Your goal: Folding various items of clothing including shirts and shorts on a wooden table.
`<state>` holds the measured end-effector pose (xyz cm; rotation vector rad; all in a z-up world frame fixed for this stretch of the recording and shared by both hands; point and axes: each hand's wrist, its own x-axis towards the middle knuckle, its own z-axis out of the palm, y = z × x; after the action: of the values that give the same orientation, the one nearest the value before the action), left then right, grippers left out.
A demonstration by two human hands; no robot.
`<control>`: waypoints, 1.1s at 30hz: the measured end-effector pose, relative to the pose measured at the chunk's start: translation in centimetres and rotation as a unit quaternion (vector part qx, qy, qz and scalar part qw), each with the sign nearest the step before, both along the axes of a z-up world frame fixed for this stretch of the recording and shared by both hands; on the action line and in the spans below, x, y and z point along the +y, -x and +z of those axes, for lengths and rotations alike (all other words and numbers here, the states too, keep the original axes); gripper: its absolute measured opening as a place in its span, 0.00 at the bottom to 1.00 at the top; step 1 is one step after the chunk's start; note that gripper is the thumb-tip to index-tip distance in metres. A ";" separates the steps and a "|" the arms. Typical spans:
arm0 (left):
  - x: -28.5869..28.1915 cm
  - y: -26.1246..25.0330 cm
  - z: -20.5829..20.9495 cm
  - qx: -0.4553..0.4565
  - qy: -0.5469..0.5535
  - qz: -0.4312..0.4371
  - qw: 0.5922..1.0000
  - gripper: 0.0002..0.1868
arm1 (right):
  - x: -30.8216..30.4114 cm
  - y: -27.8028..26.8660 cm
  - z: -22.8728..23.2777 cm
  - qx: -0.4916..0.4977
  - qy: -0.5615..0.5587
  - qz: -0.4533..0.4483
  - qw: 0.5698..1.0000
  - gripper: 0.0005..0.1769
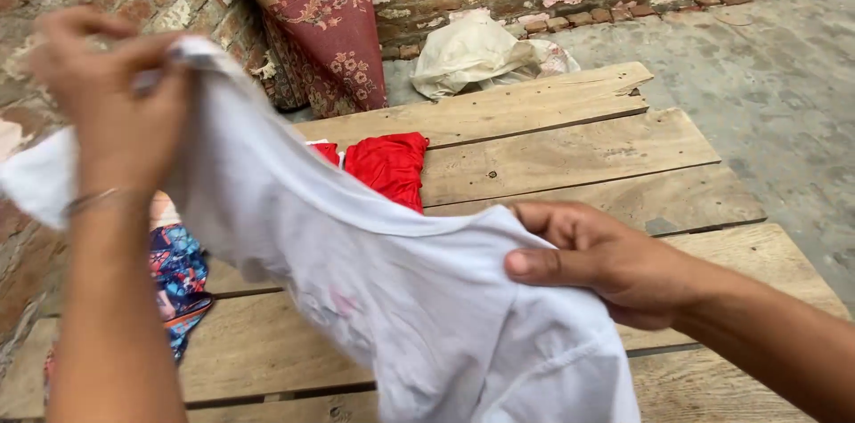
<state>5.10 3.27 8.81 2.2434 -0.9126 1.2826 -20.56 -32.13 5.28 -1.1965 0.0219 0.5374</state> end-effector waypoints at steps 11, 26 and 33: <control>-35.6 1.0 -22.0 0.025 -0.173 -0.040 0.984 0.36 | -16.3 6.6 -28.3 0.198 0.194 -0.390 0.878 0.42; -12.8 8.4 -34.7 0.456 -0.431 0.038 0.778 0.25 | -15.5 5.4 -33.8 0.149 0.558 -0.055 0.815 0.56; -8.5 4.6 -35.6 0.535 -0.361 0.146 0.750 0.22 | -13.8 1.2 -26.0 0.311 0.460 0.400 0.729 0.40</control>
<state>0.46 -5.22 -26.79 3.1001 -0.5982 -0.5580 -21.79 -45.97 -20.74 -1.9266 0.4046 1.8483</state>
